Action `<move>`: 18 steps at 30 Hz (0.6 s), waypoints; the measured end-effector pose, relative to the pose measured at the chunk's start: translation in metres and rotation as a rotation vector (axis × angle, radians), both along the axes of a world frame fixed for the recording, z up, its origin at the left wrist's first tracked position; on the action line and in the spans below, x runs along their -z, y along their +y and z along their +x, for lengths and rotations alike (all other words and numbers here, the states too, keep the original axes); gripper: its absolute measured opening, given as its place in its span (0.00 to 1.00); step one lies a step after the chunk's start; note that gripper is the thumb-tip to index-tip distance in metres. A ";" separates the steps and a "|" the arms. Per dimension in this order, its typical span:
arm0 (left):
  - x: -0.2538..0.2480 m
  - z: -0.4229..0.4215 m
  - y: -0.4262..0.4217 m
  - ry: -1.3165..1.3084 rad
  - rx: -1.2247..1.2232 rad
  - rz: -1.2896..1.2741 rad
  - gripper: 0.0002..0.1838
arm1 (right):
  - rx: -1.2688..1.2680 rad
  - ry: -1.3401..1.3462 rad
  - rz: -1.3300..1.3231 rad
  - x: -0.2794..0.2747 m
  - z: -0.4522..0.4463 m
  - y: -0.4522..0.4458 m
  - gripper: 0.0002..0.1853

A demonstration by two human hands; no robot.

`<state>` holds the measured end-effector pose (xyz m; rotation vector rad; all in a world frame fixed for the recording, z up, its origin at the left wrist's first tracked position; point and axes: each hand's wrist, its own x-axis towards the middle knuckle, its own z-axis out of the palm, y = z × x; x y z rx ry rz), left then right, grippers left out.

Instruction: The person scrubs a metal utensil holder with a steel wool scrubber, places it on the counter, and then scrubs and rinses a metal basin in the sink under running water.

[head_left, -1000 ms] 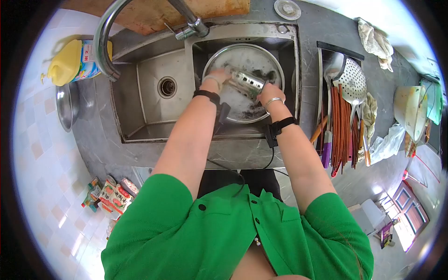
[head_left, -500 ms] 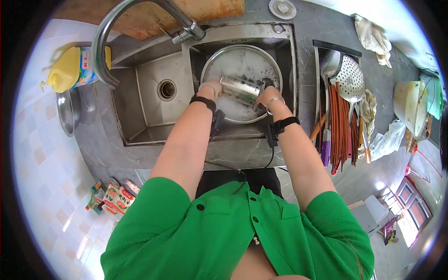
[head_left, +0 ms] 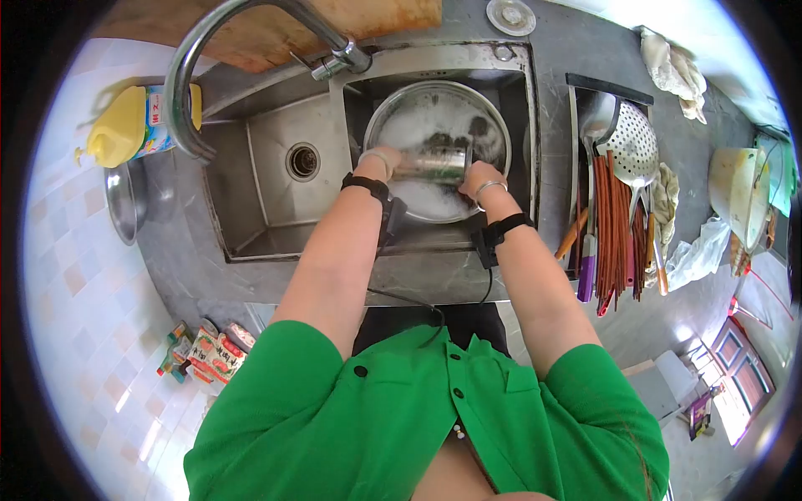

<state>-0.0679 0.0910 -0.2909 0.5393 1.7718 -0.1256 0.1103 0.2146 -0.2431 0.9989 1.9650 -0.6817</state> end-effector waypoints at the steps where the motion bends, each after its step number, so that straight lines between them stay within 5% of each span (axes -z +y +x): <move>1: -0.019 -0.003 0.007 -0.040 0.309 -0.049 0.30 | 0.020 -0.032 -0.068 -0.005 -0.006 0.006 0.22; 2: 0.034 -0.010 -0.008 0.002 0.004 -0.115 0.19 | 0.085 -0.035 -0.024 -0.001 -0.011 0.012 0.23; 5: 0.002 -0.008 0.016 0.065 -0.286 0.107 0.21 | 0.263 0.126 0.024 0.019 -0.010 0.030 0.22; 6: 0.046 -0.007 0.008 0.022 -0.663 0.240 0.20 | 0.331 0.182 0.058 0.038 -0.006 0.032 0.19; 9: 0.031 0.030 0.011 0.642 -0.711 0.537 0.22 | 0.335 0.337 -0.057 0.064 0.001 0.022 0.17; 10: 0.017 0.028 0.014 0.403 -0.801 0.387 0.24 | 0.450 0.409 -0.176 0.027 0.000 0.015 0.16; 13: 0.015 0.065 0.030 0.779 -0.723 0.313 0.24 | 0.648 0.483 -0.100 0.047 0.004 -0.001 0.17; 14: 0.013 0.078 0.033 0.871 -0.545 0.469 0.22 | 0.765 0.566 -0.242 0.060 0.006 0.002 0.15; 17: -0.019 0.094 0.035 0.671 0.114 0.850 0.20 | 1.104 0.651 -0.439 0.041 0.011 0.007 0.14; 18: -0.018 0.088 0.034 0.614 0.145 0.927 0.18 | 1.084 0.595 -0.477 0.048 0.016 0.013 0.12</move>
